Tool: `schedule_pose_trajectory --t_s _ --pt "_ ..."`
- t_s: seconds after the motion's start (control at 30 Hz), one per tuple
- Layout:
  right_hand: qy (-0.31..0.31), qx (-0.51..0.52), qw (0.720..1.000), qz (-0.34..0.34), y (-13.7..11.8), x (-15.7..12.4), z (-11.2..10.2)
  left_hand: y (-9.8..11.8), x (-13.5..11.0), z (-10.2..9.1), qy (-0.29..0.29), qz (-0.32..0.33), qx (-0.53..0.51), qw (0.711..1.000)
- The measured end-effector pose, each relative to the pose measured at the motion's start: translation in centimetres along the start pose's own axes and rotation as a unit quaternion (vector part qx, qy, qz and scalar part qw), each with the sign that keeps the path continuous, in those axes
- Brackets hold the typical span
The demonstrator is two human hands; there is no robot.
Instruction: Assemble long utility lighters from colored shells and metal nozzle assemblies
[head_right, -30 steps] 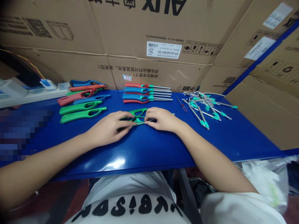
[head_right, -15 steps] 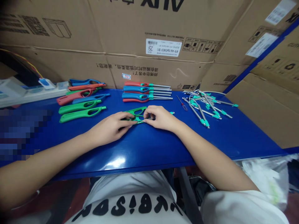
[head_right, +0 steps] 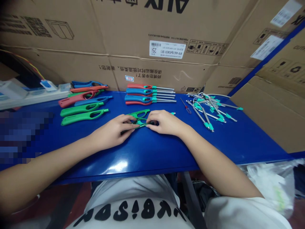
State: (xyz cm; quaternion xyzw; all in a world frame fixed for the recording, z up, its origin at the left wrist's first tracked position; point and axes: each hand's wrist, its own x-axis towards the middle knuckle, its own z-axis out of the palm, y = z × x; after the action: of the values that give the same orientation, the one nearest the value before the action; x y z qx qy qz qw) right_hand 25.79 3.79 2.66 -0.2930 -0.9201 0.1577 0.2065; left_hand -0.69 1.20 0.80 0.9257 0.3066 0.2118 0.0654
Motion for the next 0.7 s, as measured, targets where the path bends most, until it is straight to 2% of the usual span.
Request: schedule_pose_trajectory --t_s 0.27,0.57,0.7 --pt "-0.043 -0.003 0.999 -0.015 -0.9 -0.1 -0.5 1.2 -0.2 0.1 0.006 -0.023 -0.035 0.999" --pt "-0.047 -0.012 0.999 -0.004 -1.2 -0.1 -0.6 2.0 -0.4 0.3 0.001 -0.041 -0.034 0.999" --pt "-0.068 -0.027 0.997 -0.003 -1.4 -0.2 -0.8 2.2 -0.4 0.2 -0.006 -0.044 -0.032 0.999"
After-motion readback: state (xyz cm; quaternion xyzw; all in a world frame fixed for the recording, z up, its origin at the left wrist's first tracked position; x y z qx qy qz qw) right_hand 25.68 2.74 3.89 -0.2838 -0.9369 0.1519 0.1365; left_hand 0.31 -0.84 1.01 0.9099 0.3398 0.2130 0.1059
